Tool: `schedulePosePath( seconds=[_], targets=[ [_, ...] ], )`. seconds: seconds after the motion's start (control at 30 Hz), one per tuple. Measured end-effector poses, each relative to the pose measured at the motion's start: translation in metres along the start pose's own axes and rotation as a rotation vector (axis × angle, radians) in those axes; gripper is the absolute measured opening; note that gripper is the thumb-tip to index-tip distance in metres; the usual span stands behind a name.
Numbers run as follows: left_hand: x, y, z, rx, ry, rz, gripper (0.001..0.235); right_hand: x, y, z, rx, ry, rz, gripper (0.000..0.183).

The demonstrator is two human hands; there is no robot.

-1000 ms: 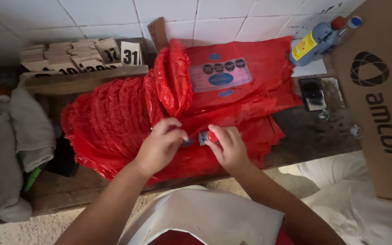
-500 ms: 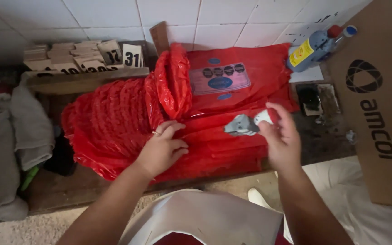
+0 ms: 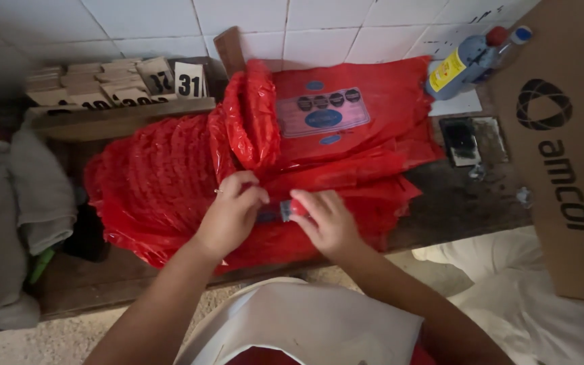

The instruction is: Using a hand stamp to mark a stack of red plastic bags and then organizing the bags.

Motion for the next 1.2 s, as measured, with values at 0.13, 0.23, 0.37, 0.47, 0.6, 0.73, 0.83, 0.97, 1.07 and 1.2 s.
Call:
schedulePosePath(
  seconds=[0.13,0.23,0.37,0.47,0.6,0.73,0.83,0.97,1.07,1.2],
  targets=[
    [0.005,0.005,0.017,-0.195,-0.009,-0.043,0.013,-0.012,-0.012,0.009,-0.035,0.042,-0.151,0.052],
    [0.004,0.010,0.025,-0.195,-0.082,-0.222,0.052,-0.008,-0.027,0.049,-0.455,-0.475,-0.024,0.051],
    [-0.007,0.014,0.016,-0.139,-0.121,-0.271,0.049,0.052,-0.046,0.043,-0.584,-0.498,0.092,0.049],
    [-0.004,0.012,0.016,-0.131,-0.084,-0.235,0.038,0.094,-0.053,0.016,-0.566,-0.418,0.179,0.047],
    [-0.006,0.008,0.009,-0.095,-0.035,-0.115,0.020,0.114,-0.044,-0.003,-0.672,-0.416,0.262,0.047],
    [-0.006,0.003,-0.005,0.038,0.057,-0.017,0.012,0.086,-0.002,0.026,-0.568,-0.448,0.164,0.050],
    [-0.008,0.001,-0.005,0.055,0.022,0.009,0.012,0.045,-0.003,0.005,-0.443,-0.455,0.058,0.052],
    [-0.009,0.001,-0.005,0.101,-0.011,-0.019,0.014,0.008,-0.008,-0.009,0.020,-0.083,-0.021,0.048],
    [-0.010,0.004,-0.006,0.103,-0.032,-0.017,0.032,-0.011,-0.002,-0.001,0.124,0.083,-0.034,0.045],
    [-0.018,0.016,-0.002,-0.054,-0.065,-0.006,0.016,-0.009,-0.024,0.036,-0.179,-0.250,-0.107,0.047]
  ],
)
Point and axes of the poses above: each hand's wrist, its own y-axis away from the middle knuckle, its own x-axis out of the back of the hand, z = x × y, the point moved 5 cm from there along -y, towards the middle knuckle, and after that the axes turned 10 degrees about -y, right-handed, at the moved point
